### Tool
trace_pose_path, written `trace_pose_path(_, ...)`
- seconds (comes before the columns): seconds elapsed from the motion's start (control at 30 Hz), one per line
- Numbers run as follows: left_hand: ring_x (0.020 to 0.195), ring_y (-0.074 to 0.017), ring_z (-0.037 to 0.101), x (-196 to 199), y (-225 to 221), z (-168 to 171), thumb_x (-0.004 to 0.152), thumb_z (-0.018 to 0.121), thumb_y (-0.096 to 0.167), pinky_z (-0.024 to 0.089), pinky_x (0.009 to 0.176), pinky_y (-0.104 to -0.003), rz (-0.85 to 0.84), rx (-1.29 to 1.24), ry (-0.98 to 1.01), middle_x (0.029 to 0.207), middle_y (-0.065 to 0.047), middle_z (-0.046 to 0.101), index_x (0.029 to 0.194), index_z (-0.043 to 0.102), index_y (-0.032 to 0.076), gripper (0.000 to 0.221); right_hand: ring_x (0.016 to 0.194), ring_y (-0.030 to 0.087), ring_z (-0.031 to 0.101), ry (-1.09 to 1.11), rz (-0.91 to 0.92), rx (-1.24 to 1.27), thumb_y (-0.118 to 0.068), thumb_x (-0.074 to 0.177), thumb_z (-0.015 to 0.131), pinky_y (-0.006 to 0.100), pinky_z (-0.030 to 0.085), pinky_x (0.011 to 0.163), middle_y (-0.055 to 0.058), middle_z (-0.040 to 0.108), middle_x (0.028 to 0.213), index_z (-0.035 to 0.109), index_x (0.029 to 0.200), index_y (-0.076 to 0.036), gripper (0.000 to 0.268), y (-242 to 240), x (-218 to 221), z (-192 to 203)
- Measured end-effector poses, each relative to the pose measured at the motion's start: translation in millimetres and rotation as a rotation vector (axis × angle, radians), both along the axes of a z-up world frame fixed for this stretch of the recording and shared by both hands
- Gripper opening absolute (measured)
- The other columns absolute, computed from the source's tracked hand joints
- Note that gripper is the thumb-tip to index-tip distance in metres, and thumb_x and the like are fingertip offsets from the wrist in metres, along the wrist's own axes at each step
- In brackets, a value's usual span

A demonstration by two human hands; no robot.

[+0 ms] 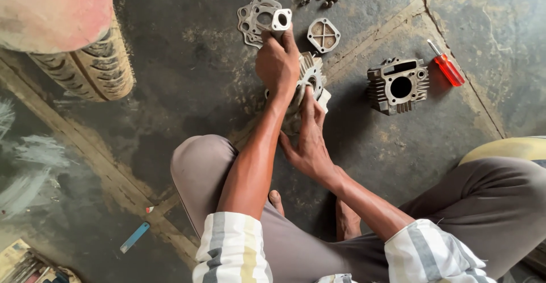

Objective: Cleaning and assembling motorcycle engine cylinder components.

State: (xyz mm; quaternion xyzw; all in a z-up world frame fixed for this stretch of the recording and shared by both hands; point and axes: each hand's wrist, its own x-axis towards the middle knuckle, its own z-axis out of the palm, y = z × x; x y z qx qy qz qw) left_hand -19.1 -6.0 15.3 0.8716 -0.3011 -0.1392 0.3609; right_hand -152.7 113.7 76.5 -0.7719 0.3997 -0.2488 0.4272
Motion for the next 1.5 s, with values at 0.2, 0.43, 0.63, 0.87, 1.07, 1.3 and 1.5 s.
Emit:
trace_pose_path(0.2, 0.068, -0.0372, 0.074, -1.0, 2.8, 1.2, 0.101, 0.055, 0.048, 0.055, 0.053, -0.049, 0.004, -0.04, -0.025, 0.076, -0.016, 0.074, 0.099, 0.061, 0.006, 0.043, 0.145, 0.043, 0.033, 0.019, -0.041, -0.05, 0.005, 0.085, 0.067, 0.046, 0.033, 0.122, 0.029, 0.033, 0.155, 0.014, 0.161, 0.006, 0.093, -13.1, -7.2, -18.3)
trace_pose_path(0.43, 0.066, -0.0353, 0.075, 0.2, 2.2, 2.0, 0.101, 0.055, 0.048, 0.055, 0.051, -0.047, 0.003, -0.044, -0.022, 0.075, -0.015, 0.074, 0.098, 0.06, 0.006, 0.042, 0.143, 0.043, 0.045, 0.065, -0.081, -0.103, 0.015, 0.085, 0.053, 0.046, 0.042, 0.117, 0.026, 0.049, 0.148, 0.031, 0.16, -0.001, 0.08, -18.7, -5.6, -12.1)
trace_pose_path(0.63, 0.061, -0.0322, 0.075, 0.7, 2.3, -4.5, 0.102, 0.055, 0.045, 0.055, 0.047, -0.044, -0.028, -0.011, -0.019, 0.073, -0.014, 0.073, 0.099, 0.059, 0.006, 0.039, 0.145, 0.043, 0.043, 0.079, -0.019, -0.207, 0.017, 0.084, 0.05, 0.048, 0.041, 0.118, 0.024, 0.056, 0.142, 0.033, 0.159, -0.001, 0.079, -15.6, -2.5, -6.9)
trace_pose_path(0.87, 0.061, -0.0334, 0.074, 1.8, 2.1, -3.5, 0.101, 0.056, 0.046, 0.055, 0.047, -0.045, -0.011, -0.028, -0.04, 0.071, -0.014, 0.073, 0.101, 0.06, 0.005, 0.04, 0.132, 0.039, 0.053, 0.071, -0.013, -0.253, 0.018, 0.083, 0.052, 0.046, 0.045, 0.111, 0.02, 0.065, 0.128, 0.041, 0.155, 0.0, 0.075, -10.7, -10.1, -13.3)
trace_pose_path(1.07, 0.067, -0.0349, 0.076, 4.4, -0.4, -5.1, 0.1, 0.056, 0.05, 0.056, 0.05, -0.046, 0.033, 0.005, -0.019, 0.075, -0.014, 0.075, 0.101, 0.063, 0.007, 0.044, 0.113, 0.035, 0.06, 0.03, 0.06, -0.281, 0.019, 0.079, 0.053, 0.043, 0.051, 0.1, 0.017, 0.068, 0.125, 0.045, 0.151, 0.003, 0.075, -7.5, -22.1, -22.1)
trace_pose_path(1.3, 0.069, -0.0344, 0.077, 5.5, -0.5, 0.3, 0.098, 0.055, 0.052, 0.057, 0.052, -0.047, 0.046, 0.037, 0.036, 0.078, -0.013, 0.076, 0.107, 0.065, 0.007, 0.047, 0.101, 0.033, 0.063, 0.006, 0.039, -0.316, 0.018, 0.08, 0.059, 0.041, 0.055, 0.09, 0.016, 0.069, 0.121, 0.05, 0.146, 0.003, 0.068, -2.8, -33.6, -34.1)
trace_pose_path(1.5, 0.069, -0.0325, 0.077, 6.3, -1.6, -1.2, 0.098, 0.054, 0.052, 0.057, 0.051, -0.046, 0.038, 0.045, 0.076, 0.079, -0.013, 0.077, 0.107, 0.065, 0.007, 0.047, 0.096, 0.03, 0.068, -0.014, -0.009, -0.316, 0.014, 0.082, 0.062, 0.04, 0.058, 0.083, 0.015, 0.071, 0.112, 0.058, 0.139, -0.002, 0.058, -3.8, -38.9, -29.7)
